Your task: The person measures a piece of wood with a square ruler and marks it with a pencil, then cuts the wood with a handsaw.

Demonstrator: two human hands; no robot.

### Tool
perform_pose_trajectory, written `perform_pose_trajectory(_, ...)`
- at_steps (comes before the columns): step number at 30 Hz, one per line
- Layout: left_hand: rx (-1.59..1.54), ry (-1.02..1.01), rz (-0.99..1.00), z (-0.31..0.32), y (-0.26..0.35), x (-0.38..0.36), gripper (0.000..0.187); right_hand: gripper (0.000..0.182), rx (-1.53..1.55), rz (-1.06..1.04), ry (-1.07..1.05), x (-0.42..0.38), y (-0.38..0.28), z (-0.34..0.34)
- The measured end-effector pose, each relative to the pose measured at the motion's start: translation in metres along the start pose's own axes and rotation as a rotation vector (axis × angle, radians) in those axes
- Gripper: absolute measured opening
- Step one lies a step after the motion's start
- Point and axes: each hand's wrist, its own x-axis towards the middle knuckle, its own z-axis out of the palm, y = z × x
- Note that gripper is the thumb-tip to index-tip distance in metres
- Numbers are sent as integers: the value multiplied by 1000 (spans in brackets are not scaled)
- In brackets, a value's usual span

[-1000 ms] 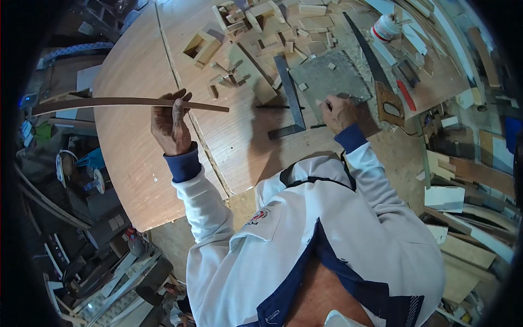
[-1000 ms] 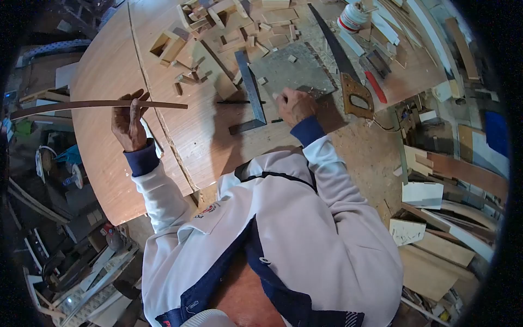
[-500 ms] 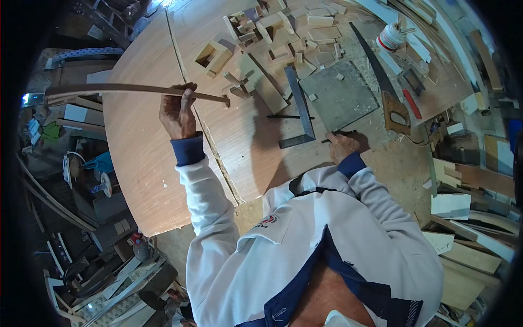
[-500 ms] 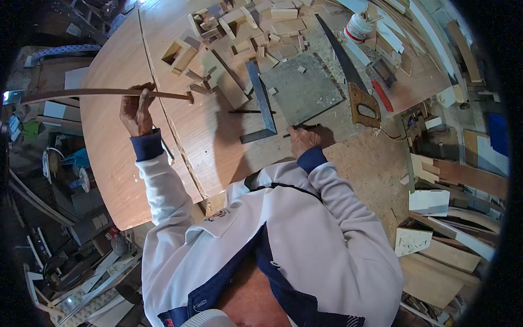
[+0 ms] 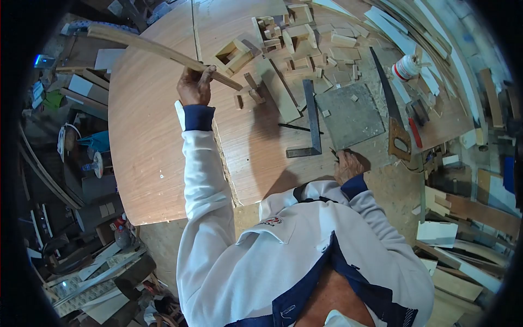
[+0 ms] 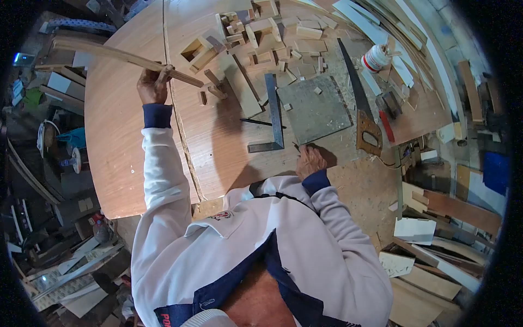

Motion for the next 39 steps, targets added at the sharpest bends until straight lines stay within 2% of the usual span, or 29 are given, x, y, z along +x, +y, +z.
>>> perform_pose_trajectory(1, -5, 14, 2, -1, -5, 1, 22, 26, -15, 73, -3, -1, -1, -1)
perform_pose_trajectory(3, -34, -1, -33, 0, -7, 1, 24, 25, -65, 50, 36, -4, 1, -1)
perform_pose_trajectory(5, -58, -1, -42, -1, -10, 3, 25, 23, -83, 26, -13, -3, 7, 2)
perform_pose_trajectory(7, 33, -50, -76, -4, -16, 7, 22, 21, -121, 24, 5, -5, 5, 2)
perform_pose_trajectory(9, -4, -37, -59, -6, -20, 7, 18, 21, -78, 3, -120, -10, -9, -23)
perform_pose_trajectory(10, -63, -41, -53, -10, -22, 9, 17, 22, -38, -88, -74, -13, -8, -28)
perform_pose_trajectory(11, -121, -47, -48, -13, -19, 10, 16, 22, -41, -92, -75, -11, -11, -34)
perform_pose_trajectory(13, -179, -44, -56, -28, -12, 8, 17, 21, 169, -57, -75, -12, -17, -50)
perform_pose_trajectory(14, -237, -45, -62, -34, 1, 5, 18, 20, 372, -17, -115, -9, -27, -64)
perform_pose_trajectory(15, -211, 9, -110, -35, 23, -2, 19, 20, 376, -14, -111, -2, -37, -71)
perform_pose_trajectory(17, -299, 75, -206, -37, 44, -12, 20, 20, 701, 50, 91, 17, -55, -78)
perform_pose_trajectory(19, -407, 101, -262, -35, 48, -23, 20, 23, 561, -248, 319, 43, -64, -71)
perform_pose_trajectory(21, -514, 123, -315, -30, 51, -34, 19, 25, 1139, -14, 151, 66, -109, -110)
perform_pose_trajectory(23, -601, 118, -379, -20, 53, -46, 19, 27, 1407, 18, -41, 81, -132, -134)
perform_pose_trajectory(24, -630, 126, -382, -15, 55, -50, 18, 27, 1412, 18, -31, 86, -143, -144)
perform_pose_trajectory(26, -658, 115, -401, -9, 53, -57, 18, 25, 1682, -51, -107, 94, -161, -158)
perform_pose_trajectory(29, -682, 98, -414, 0, 53, -65, 17, 20, 1622, -133, -89, 107, -161, -145)
perform_pose_trajectory(31, -678, 140, -405, 7, 57, -69, 16, 16, 1627, -123, 5, 110, -161, -140)
perform_pose_trajectory(34, -711, 140, -395, 15, 59, -75, 14, 13, 1806, -120, 18, 111, -153, -137)
perform_pose_trajectory(39, -655, 194, -319, 36, 65, -85, 15, 20, 1890, 11, -62, 104, -137, -140)
